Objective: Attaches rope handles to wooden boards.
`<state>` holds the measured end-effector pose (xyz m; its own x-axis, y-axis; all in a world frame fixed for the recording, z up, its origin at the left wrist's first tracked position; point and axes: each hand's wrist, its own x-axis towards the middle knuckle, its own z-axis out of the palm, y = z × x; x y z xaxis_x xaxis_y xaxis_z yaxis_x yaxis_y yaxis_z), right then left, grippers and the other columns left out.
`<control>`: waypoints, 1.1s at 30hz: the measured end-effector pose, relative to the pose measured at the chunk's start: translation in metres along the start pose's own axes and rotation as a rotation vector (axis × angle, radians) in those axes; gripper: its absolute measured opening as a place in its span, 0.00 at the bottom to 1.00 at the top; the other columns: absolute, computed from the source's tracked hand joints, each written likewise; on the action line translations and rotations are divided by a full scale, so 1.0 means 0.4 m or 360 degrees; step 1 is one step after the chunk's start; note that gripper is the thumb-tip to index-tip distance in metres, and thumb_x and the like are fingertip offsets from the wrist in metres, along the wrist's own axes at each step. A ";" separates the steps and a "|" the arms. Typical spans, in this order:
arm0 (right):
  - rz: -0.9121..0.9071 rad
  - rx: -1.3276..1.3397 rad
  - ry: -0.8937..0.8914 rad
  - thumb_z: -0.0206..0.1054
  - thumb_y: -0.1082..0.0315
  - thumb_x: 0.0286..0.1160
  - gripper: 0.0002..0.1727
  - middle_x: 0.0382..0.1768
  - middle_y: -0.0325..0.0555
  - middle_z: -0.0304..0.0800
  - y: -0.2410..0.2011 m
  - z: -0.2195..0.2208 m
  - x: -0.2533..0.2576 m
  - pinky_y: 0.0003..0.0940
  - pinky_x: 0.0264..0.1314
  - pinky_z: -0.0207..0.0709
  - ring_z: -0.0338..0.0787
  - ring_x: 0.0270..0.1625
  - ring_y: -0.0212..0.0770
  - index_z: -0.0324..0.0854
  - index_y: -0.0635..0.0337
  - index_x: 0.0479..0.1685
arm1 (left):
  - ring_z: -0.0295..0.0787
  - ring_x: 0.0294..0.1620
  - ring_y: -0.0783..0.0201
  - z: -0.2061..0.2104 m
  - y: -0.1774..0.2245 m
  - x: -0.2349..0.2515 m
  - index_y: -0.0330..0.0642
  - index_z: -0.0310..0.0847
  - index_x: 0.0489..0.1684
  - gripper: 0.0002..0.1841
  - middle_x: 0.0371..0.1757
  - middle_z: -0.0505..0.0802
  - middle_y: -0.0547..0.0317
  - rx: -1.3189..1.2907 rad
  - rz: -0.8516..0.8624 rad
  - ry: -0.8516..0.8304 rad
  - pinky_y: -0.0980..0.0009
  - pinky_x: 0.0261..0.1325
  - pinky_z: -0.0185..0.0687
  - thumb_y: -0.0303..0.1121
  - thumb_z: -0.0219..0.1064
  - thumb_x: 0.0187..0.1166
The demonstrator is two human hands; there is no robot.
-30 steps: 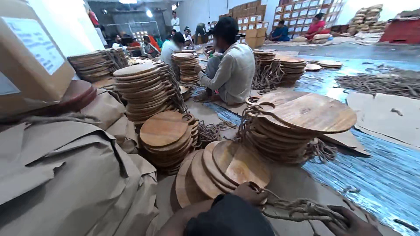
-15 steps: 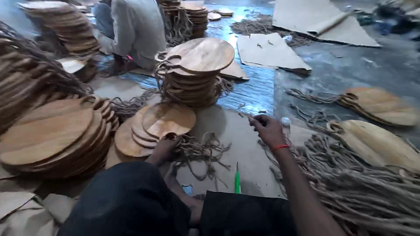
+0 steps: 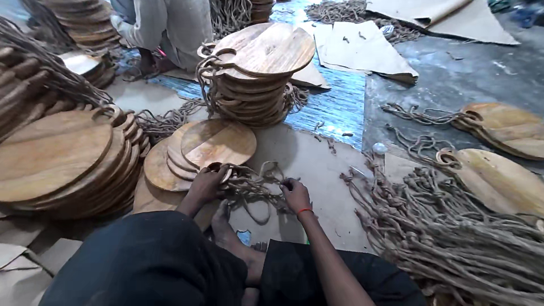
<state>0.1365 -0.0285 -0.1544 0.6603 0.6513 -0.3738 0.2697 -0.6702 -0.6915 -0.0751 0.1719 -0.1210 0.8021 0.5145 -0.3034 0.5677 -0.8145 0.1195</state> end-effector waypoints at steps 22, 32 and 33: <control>-0.0921 -0.0207 0.0558 0.79 0.62 0.72 0.16 0.46 0.60 0.87 -0.025 -0.120 -0.064 0.58 0.53 0.86 0.90 0.48 0.58 0.89 0.64 0.52 | 0.90 0.60 0.44 0.023 -0.060 -0.023 0.32 0.63 0.85 0.44 0.56 0.92 0.43 -0.0723 0.0151 0.0455 0.41 0.72 0.78 0.35 0.83 0.67; -0.0978 -0.0001 0.0757 0.76 0.61 0.69 0.18 0.46 0.62 0.86 0.188 -0.187 -0.293 0.29 0.36 0.84 0.85 0.34 0.38 0.90 0.68 0.47 | 0.86 0.70 0.46 0.035 -0.027 -0.017 0.40 0.72 0.82 0.33 0.65 0.92 0.46 -0.0196 0.0093 0.0268 0.42 0.81 0.68 0.49 0.70 0.81; -0.0936 0.0017 0.0750 0.78 0.65 0.68 0.17 0.47 0.69 0.85 0.187 -0.193 -0.320 0.34 0.41 0.84 0.86 0.37 0.45 0.89 0.73 0.47 | 0.85 0.72 0.45 0.027 -0.021 -0.023 0.42 0.73 0.82 0.32 0.67 0.90 0.45 -0.0222 0.0040 0.0215 0.40 0.82 0.66 0.48 0.69 0.81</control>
<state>0.1265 -0.1896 -0.1106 0.6400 0.6782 0.3612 0.6653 -0.2538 -0.7021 -0.0893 0.1712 -0.1293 0.8285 0.5336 -0.1701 0.5600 -0.7873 0.2580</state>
